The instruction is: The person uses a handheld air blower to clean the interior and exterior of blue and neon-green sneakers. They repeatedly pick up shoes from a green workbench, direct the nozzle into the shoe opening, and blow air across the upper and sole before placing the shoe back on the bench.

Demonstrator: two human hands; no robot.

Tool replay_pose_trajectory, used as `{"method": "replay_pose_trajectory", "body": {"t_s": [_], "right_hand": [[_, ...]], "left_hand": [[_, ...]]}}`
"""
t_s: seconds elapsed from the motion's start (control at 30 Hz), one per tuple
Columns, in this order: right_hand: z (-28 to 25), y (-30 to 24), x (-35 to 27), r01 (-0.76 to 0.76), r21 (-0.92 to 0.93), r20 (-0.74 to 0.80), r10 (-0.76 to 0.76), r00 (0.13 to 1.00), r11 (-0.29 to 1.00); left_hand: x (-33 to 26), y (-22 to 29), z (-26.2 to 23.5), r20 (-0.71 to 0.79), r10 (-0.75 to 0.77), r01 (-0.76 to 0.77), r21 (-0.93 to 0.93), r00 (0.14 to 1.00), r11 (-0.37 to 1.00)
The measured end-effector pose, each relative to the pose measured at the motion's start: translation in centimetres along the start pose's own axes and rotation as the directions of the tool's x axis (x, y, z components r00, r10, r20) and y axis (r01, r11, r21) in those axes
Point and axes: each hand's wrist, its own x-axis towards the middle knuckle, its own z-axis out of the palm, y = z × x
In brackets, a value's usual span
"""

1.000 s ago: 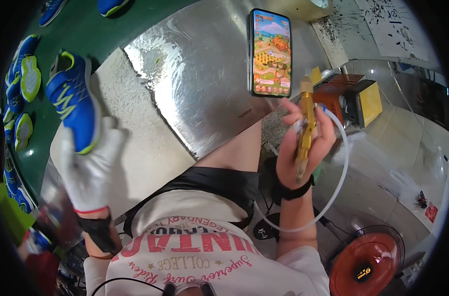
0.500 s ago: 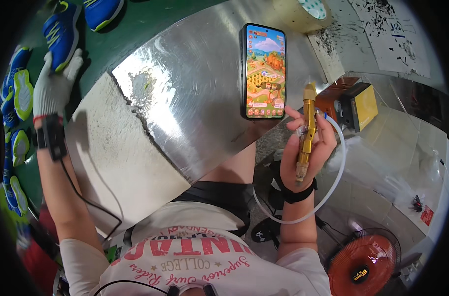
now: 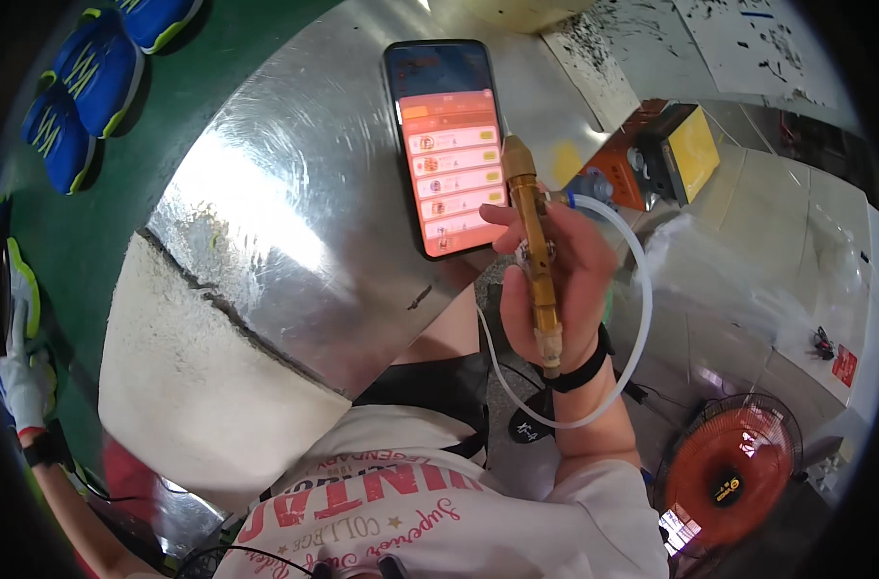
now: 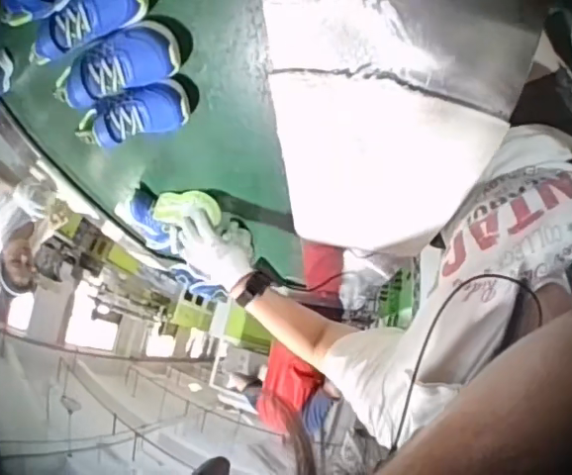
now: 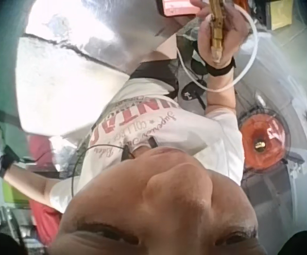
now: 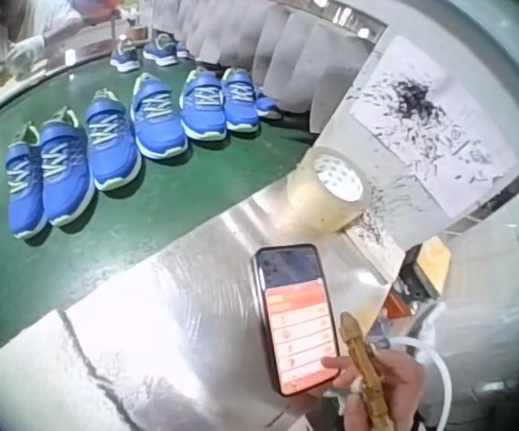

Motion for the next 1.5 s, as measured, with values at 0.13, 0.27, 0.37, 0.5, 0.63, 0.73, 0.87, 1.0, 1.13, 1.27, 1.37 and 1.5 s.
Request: {"method": "replay_pose_trajectory", "body": {"t_s": [0.13, 0.27, 0.37, 0.5, 0.63, 0.73, 0.87, 1.0, 1.13, 1.27, 1.37, 1.5], "right_hand": [[0.4, 0.4, 0.5, -0.006, -0.025, 0.026, 0.006, 1.0, 1.0], [0.9, 1.0, 1.3, 0.006, -0.059, 0.006, -0.005, 1.0, 0.998], [1.2, 1.1, 2.6, 0.036, -0.073, -0.02, -0.037, 0.999, 0.997], [0.3, 0.7, 3.5, -0.016, -0.12, 0.003, 0.017, 1.0, 0.993], [0.2, 0.3, 2.1, 0.041, 0.047, -0.043, -0.039, 0.998, 0.998], [-0.1, 0.2, 0.5, -0.028, -0.004, -0.019, 0.028, 0.999, 1.0], [-0.2, 1.9, 1.4, 0.021, -0.072, -0.008, -0.022, 1.0, 0.997], [0.2, 2.2, 4.2, 0.046, -0.078, -0.034, -0.049, 0.998, 0.996], [-0.9, 1.3, 3.8, 0.059, -0.093, -0.043, -0.063, 0.997, 0.994], [-1.5, 0.7, 2.3, 0.138, -0.01, 0.01, -0.138, 0.99, 0.99], [-1.6, 2.5, 1.3, 0.133, -0.107, 0.052, -0.128, 0.99, 0.985], [-1.0, 2.6, 2.9, 0.082, -0.105, 0.007, -0.082, 0.997, 0.991]], "left_hand": [[-0.2, -1.5, 1.8, 0.009, -0.006, 0.006, 0.043, 1.0, 0.999], [-1.1, -2.9, 2.4, -0.019, -0.029, 0.03, 0.031, 0.999, 0.999], [-2.5, -3.0, 2.3, -0.074, -0.06, 0.058, -0.025, 0.995, 0.998], [-8.3, -1.5, -0.7, -0.104, -0.382, 0.283, -0.503, 0.918, 0.817], [-13.2, 6.9, -8.3, 0.089, -0.722, 0.336, -0.919, 0.686, 0.206], [-14.8, 13.6, -10.6, 0.136, -0.727, 0.148, -0.988, 0.673, -0.048], [-20.8, 17.7, -10.2, 0.168, -0.672, -0.024, -0.964, 0.721, -0.267], [-19.5, 20.4, -11.5, 0.072, -0.849, 0.093, -0.995, 0.523, -0.026], [-20.1, 21.0, -12.0, -0.077, -0.875, 0.301, -0.922, 0.478, 0.246], [-20.7, 21.1, -10.7, -0.288, -0.847, 0.422, -0.767, 0.446, 0.483], [-20.7, 21.6, -9.8, -0.285, -0.871, 0.426, -0.783, 0.401, 0.453], [-19.4, 23.2, -10.6, -0.244, -0.906, 0.396, -0.837, 0.345, 0.376]]}}
